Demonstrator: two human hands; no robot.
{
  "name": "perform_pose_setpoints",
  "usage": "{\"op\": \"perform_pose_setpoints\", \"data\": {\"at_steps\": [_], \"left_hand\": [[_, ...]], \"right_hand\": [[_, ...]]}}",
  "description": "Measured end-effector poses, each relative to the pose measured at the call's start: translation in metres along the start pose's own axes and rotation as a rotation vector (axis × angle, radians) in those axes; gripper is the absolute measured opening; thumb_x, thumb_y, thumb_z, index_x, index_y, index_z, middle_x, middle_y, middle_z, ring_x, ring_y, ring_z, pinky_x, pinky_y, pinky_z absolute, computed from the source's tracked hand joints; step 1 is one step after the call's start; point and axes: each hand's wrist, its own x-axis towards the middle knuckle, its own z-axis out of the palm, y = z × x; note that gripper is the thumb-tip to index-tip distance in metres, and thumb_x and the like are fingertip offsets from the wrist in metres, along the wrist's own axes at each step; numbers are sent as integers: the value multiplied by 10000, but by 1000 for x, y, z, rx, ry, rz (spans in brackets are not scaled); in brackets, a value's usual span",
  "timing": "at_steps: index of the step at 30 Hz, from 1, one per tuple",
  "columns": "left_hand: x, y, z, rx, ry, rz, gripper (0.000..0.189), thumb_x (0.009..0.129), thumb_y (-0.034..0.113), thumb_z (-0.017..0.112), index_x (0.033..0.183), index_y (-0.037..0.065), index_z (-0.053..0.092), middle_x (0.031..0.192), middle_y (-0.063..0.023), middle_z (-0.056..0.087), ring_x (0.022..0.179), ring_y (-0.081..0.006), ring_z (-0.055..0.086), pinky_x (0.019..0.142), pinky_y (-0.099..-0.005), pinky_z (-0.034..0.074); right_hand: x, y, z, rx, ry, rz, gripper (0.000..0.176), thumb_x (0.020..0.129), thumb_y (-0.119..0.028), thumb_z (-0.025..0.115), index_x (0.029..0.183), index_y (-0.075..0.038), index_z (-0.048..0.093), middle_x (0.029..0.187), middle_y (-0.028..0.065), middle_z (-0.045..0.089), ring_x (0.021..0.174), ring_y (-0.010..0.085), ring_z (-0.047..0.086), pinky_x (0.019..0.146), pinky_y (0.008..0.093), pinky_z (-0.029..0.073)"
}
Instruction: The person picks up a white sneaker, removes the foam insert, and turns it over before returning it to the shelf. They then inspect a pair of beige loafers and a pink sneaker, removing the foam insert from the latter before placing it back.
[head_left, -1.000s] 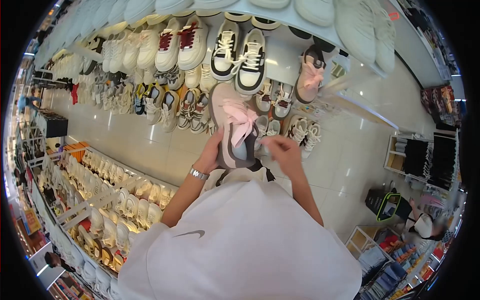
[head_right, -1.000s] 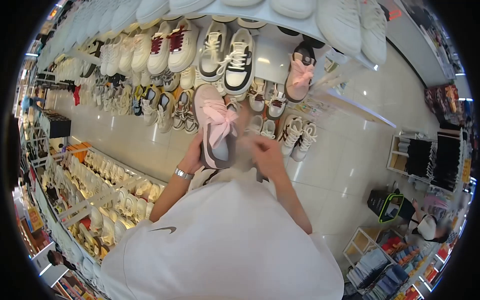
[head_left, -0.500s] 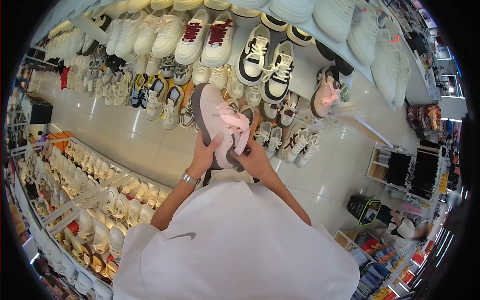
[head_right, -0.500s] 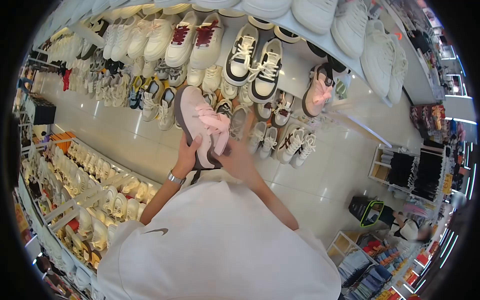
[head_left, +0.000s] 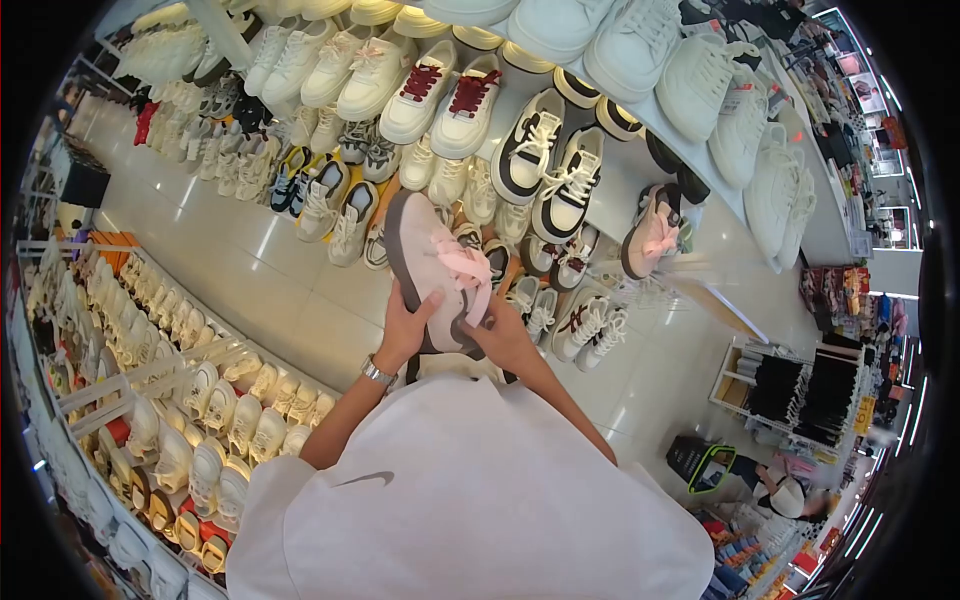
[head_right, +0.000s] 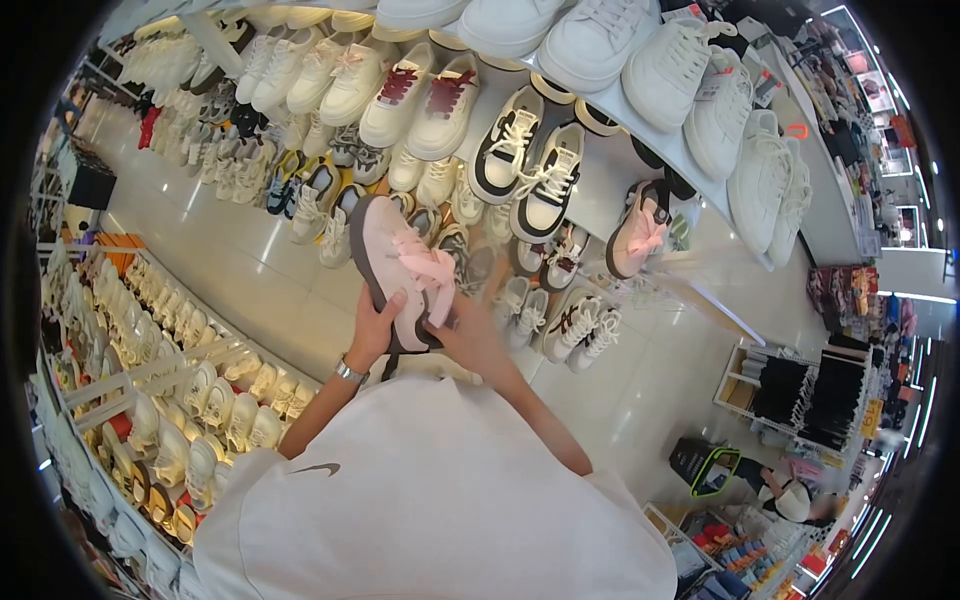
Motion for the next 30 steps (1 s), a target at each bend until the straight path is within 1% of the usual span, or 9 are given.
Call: {"op": "perform_pose_setpoints", "data": {"at_steps": [5, 8, 17, 20, 24, 25, 28, 29, 30], "left_hand": [[-9, -2, 22, 105, -58, 38, 660, 865, 196, 717, 1380, -15, 360, 1248, -162, 566, 1109, -219, 578, 937, -355, 488], [-16, -9, 47, 94, -68, 29, 670, 859, 194, 725, 1382, -13, 361, 1260, -163, 555, 1111, -218, 574, 939, -350, 486], [-52, -58, 112, 38, 14, -53, 619, 917, 213, 663, 1393, -29, 350, 1284, -167, 533, 1143, -218, 542, 967, -352, 457], [-61, -60, 130, 68, 29, -64, 597, 948, 271, 623, 1383, -45, 364, 1290, -170, 530, 1152, -220, 535, 974, -341, 447], [-64, -81, 140, -110, 34, -226, 591, 988, 383, 527, 1379, -40, 394, 1308, -158, 530, 1161, -219, 544, 986, -343, 448], [-64, -84, 141, -157, 25, -284, 587, 1004, 411, 477, 1384, -30, 401, 1318, -150, 533, 1165, -217, 552, 991, -348, 453], [-74, -79, 152, -337, -14, -421, 594, 1019, 473, 409, 1377, 0, 439, 1303, -146, 564, 1149, -222, 586, 969, -339, 486], [-79, -68, 157, -332, -14, -452, 592, 1019, 473, 410, 1378, 3, 441, 1302, -144, 567, 1143, -221, 590, 964, -334, 490], [-84, -60, 160, -327, -12, -481, 590, 1019, 473, 411, 1378, 5, 443, 1301, -141, 569, 1137, -221, 594, 959, -329, 494]], "right_hand": [[-13, 32, -13, 214, -51, 7, 371, 875, -132, 671, 1203, 8, 570, 1062, 81, 643, 921, 164, 612, 831, 325, 504], [-24, 54, -31, 152, -74, -75, 371, 871, -130, 675, 1198, 13, 573, 1039, 73, 646, 916, 151, 608, 826, 315, 502], [-69, 100, -80, 322, -94, 1, 460, 798, -163, 744, 1186, 24, 581, 995, 58, 658, 894, 129, 610, 802, 290, 506], [-86, 90, -99, 435, -186, 73, 600, 812, -178, 722, 1324, 22, 481, 1167, 100, 621, 1061, 174, 585, 935, 319, 472], [-95, 110, -108, 673, -166, 65, 560, 854, -136, 701, 1339, 32, 478, 1178, 106, 612, 1089, 146, 574, 926, 288, 476], [-96, 112, -103, 746, -46, -43, 518, 828, -187, 753, 1255, 18, 543, 1006, 57, 660, 841, 93, 620, 721, 259, 517], [-107, 92, -131, 517, -125, 147, 542, 867, -159, 706, 1335, 20, 499, 1081, 89, 642, 943, 126, 619, 779, 268, 519], [-106, 96, -137, 454, -174, 223, 548, 862, -182, 720, 1333, 1, 510, 1004, 62, 652, 770, 103, 619, 629, 245, 511], [-108, 99, -137, 479, -170, 172, 554, 858, -190, 726, 1334, -4, 511, 985, 57, 652, 737, 99, 610, 600, 238, 501]]}}
